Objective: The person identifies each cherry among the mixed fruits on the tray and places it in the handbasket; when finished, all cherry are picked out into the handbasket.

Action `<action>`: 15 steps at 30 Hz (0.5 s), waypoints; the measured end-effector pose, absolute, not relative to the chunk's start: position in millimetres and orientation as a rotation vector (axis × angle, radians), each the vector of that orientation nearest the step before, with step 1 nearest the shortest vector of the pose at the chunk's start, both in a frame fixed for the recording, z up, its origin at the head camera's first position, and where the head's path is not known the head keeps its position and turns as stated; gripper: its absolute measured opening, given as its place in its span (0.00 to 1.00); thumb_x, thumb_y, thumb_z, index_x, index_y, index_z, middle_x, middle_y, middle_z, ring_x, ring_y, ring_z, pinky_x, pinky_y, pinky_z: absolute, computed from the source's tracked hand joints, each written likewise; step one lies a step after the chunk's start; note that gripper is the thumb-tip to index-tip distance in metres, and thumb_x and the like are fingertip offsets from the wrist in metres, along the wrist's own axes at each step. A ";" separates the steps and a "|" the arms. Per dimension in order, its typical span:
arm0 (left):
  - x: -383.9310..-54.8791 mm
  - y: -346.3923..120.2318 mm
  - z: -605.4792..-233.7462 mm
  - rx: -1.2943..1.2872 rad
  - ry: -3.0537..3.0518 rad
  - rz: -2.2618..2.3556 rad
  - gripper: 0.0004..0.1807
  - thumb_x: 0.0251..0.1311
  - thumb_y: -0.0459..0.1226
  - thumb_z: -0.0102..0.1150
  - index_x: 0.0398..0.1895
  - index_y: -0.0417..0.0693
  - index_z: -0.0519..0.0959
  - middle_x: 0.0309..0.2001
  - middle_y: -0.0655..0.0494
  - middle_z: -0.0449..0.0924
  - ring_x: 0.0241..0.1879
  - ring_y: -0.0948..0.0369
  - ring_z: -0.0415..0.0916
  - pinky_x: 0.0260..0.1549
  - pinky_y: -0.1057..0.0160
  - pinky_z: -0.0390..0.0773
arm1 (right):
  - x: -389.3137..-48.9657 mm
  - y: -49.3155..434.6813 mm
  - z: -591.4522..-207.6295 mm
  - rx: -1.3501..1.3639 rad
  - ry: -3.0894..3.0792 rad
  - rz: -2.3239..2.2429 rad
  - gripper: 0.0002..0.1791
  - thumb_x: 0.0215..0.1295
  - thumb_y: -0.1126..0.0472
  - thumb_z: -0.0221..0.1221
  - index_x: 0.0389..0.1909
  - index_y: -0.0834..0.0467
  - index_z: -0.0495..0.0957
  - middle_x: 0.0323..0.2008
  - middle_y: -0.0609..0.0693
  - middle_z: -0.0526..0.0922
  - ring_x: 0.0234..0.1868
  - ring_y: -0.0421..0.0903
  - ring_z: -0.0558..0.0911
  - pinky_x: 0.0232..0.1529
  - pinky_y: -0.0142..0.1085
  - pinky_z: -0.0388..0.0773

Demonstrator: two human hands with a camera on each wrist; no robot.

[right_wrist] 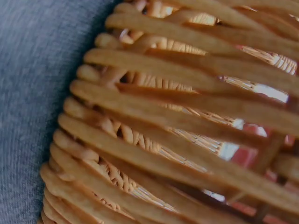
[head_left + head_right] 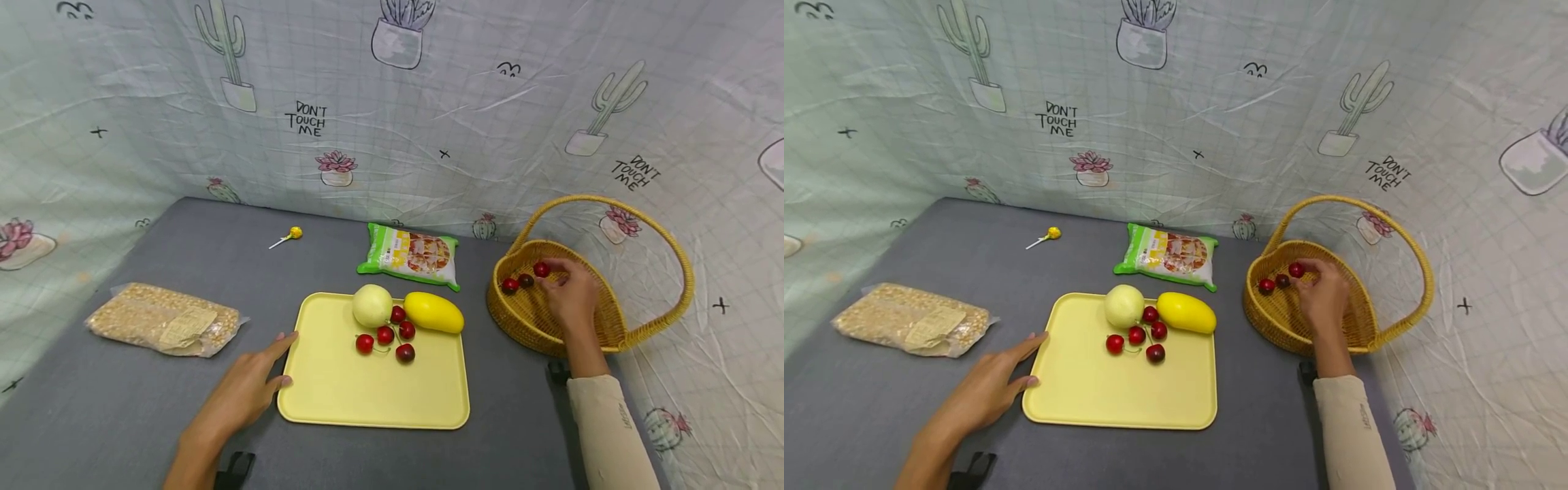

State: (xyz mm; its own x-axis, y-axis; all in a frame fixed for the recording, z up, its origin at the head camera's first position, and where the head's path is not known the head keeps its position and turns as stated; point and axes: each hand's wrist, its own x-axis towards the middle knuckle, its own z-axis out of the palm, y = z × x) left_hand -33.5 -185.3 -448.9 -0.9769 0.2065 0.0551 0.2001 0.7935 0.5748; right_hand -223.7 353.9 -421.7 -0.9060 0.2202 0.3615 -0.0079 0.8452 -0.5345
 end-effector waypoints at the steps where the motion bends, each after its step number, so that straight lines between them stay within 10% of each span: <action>1: -33.5 -185.3 -449.0 0.338 2.968 0.948 0.41 0.60 0.30 0.74 0.78 0.40 0.70 0.69 0.27 0.74 0.68 0.35 0.77 0.62 0.35 0.80 | -224.6 355.0 -422.0 -0.169 -2.634 0.753 0.20 0.65 0.61 0.75 0.57 0.56 0.88 0.52 0.59 0.90 0.34 0.48 0.79 0.35 0.39 0.71; 9: -34.0 -185.4 -448.7 0.336 2.965 0.939 0.41 0.61 0.31 0.74 0.78 0.41 0.70 0.70 0.27 0.74 0.68 0.34 0.76 0.62 0.34 0.79 | -225.8 359.3 -423.1 -0.270 -2.810 0.727 0.21 0.66 0.59 0.73 0.59 0.58 0.86 0.56 0.61 0.89 0.58 0.67 0.81 0.58 0.62 0.73; 15: -33.9 -185.4 -448.9 0.341 2.971 0.933 0.41 0.60 0.31 0.74 0.78 0.40 0.70 0.69 0.27 0.74 0.67 0.34 0.77 0.62 0.35 0.79 | -225.1 358.6 -422.4 -0.309 -2.886 0.695 0.23 0.66 0.58 0.73 0.61 0.58 0.85 0.57 0.61 0.88 0.61 0.67 0.80 0.54 0.61 0.76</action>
